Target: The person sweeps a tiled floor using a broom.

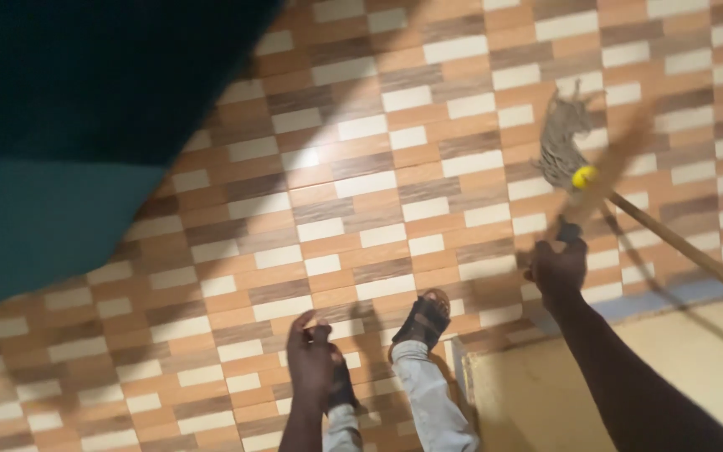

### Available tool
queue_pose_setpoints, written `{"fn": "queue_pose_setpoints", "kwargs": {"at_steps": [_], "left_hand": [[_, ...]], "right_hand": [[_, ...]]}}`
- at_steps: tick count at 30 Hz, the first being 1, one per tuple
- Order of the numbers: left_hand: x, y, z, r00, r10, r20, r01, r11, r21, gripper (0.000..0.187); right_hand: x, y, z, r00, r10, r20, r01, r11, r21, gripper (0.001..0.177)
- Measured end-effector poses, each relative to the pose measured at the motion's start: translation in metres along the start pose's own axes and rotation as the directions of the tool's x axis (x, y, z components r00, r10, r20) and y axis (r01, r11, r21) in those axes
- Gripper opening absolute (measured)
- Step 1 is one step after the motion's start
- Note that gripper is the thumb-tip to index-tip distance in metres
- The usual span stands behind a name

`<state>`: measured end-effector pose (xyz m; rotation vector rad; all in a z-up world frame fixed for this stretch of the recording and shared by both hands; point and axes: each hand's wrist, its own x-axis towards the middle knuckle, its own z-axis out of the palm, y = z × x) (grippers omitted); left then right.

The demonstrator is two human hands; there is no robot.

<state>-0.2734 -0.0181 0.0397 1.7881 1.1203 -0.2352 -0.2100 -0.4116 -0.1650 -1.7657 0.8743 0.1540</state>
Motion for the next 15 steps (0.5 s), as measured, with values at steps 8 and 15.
{"fn": "queue_pose_setpoints", "kwargs": {"at_steps": [8, 15], "left_hand": [[-0.014, -0.044, 0.026, 0.965, -0.007, 0.261, -0.036, 0.987, 0.159, 0.043], [-0.011, -0.111, -0.052, 0.913, -0.163, 0.374, 0.292, 0.901, -0.320, 0.041]], "right_hand": [[-0.134, 0.042, 0.120, 0.839, -0.469, 0.276, 0.484, 0.875, 0.014, 0.050], [-0.295, -0.008, 0.147, 0.203, -0.737, 0.645, 0.599, 0.615, 0.514, 0.032]]}}
